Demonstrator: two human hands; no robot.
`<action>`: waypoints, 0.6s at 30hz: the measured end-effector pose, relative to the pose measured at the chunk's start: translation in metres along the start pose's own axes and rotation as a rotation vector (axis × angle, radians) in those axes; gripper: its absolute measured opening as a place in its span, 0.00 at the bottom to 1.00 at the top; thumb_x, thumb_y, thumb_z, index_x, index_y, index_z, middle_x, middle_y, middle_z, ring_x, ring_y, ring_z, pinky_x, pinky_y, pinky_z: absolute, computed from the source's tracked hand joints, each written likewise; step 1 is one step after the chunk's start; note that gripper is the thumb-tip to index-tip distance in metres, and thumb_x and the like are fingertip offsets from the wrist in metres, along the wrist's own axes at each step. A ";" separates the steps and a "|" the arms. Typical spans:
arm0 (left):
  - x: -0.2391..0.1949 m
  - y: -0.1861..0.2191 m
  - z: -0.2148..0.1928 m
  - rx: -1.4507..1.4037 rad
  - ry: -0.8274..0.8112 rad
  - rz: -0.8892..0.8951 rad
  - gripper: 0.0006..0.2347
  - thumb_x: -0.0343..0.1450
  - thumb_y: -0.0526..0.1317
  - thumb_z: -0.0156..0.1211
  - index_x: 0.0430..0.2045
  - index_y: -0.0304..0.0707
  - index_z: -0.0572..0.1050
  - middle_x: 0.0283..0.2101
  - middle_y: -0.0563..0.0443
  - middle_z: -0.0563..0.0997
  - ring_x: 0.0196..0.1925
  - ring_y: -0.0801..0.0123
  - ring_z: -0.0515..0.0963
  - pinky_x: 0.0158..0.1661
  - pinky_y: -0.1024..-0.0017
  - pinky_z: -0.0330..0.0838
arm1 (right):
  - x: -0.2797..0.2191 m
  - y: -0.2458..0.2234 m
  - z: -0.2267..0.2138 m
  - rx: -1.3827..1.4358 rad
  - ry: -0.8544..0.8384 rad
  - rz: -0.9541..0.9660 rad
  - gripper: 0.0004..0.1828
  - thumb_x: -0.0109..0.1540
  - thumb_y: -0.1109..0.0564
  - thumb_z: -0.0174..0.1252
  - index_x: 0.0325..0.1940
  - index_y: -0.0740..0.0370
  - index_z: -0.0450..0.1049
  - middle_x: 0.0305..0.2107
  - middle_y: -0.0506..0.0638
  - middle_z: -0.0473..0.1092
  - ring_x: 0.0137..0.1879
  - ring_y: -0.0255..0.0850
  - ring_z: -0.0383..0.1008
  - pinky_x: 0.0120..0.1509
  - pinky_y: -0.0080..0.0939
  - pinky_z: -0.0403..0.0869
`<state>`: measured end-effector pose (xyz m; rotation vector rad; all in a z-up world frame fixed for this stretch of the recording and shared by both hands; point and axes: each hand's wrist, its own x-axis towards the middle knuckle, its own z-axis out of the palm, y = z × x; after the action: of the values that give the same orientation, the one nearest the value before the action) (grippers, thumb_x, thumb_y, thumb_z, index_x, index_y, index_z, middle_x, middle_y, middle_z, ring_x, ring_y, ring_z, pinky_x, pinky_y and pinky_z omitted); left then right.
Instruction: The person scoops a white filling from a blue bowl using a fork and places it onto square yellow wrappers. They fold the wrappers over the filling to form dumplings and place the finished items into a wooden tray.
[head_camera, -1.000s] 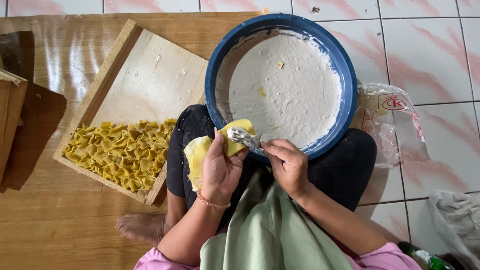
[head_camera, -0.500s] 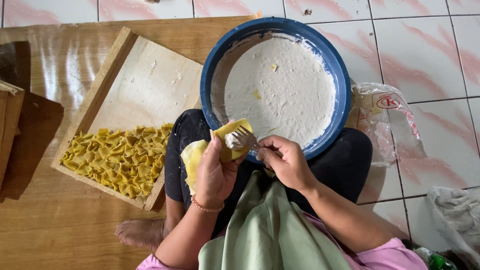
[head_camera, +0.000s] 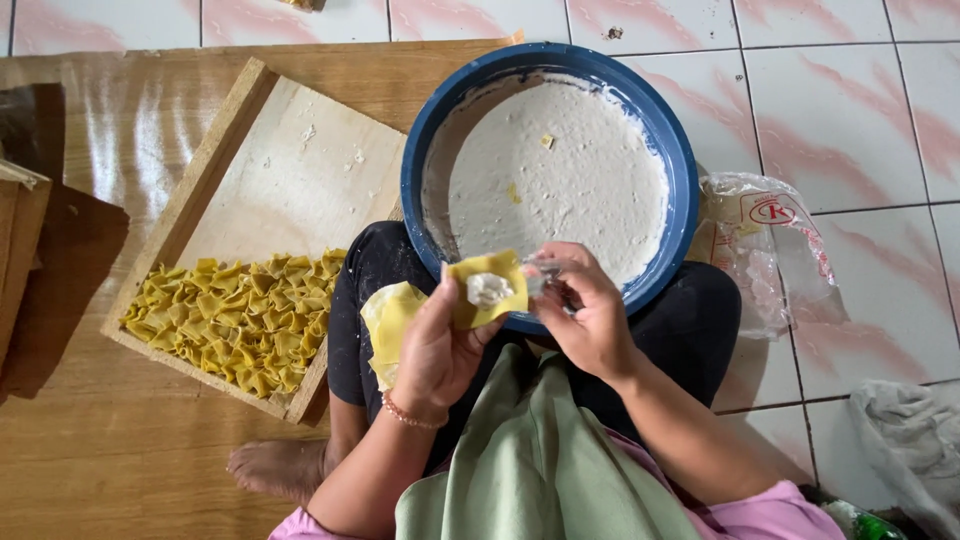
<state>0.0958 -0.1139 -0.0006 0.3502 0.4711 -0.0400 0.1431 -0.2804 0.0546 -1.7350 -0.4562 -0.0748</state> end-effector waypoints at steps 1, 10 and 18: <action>-0.003 0.001 0.002 0.006 -0.001 -0.002 0.18 0.75 0.42 0.53 0.53 0.24 0.72 0.50 0.23 0.80 0.43 0.40 0.84 0.39 0.55 0.85 | 0.000 0.002 0.002 0.003 0.006 0.001 0.07 0.62 0.68 0.65 0.44 0.66 0.79 0.42 0.61 0.72 0.43 0.41 0.74 0.42 0.37 0.76; -0.039 0.025 0.038 0.637 -0.308 0.271 0.29 0.61 0.25 0.71 0.59 0.22 0.70 0.55 0.32 0.79 0.51 0.61 0.81 0.49 0.69 0.82 | -0.005 0.002 -0.004 0.228 0.067 -0.030 0.02 0.59 0.69 0.67 0.35 0.70 0.79 0.38 0.63 0.75 0.39 0.41 0.77 0.42 0.37 0.78; -0.030 0.034 0.039 1.330 -0.356 0.965 0.06 0.68 0.35 0.68 0.36 0.41 0.86 0.34 0.46 0.83 0.35 0.59 0.85 0.38 0.68 0.80 | 0.006 -0.037 -0.006 0.084 -0.021 -0.151 0.04 0.54 0.72 0.69 0.31 0.70 0.81 0.33 0.62 0.79 0.36 0.49 0.83 0.42 0.42 0.80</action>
<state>0.0900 -0.0968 0.0565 1.8110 -0.1902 0.5417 0.1372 -0.2791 0.0917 -1.6189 -0.5979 -0.1436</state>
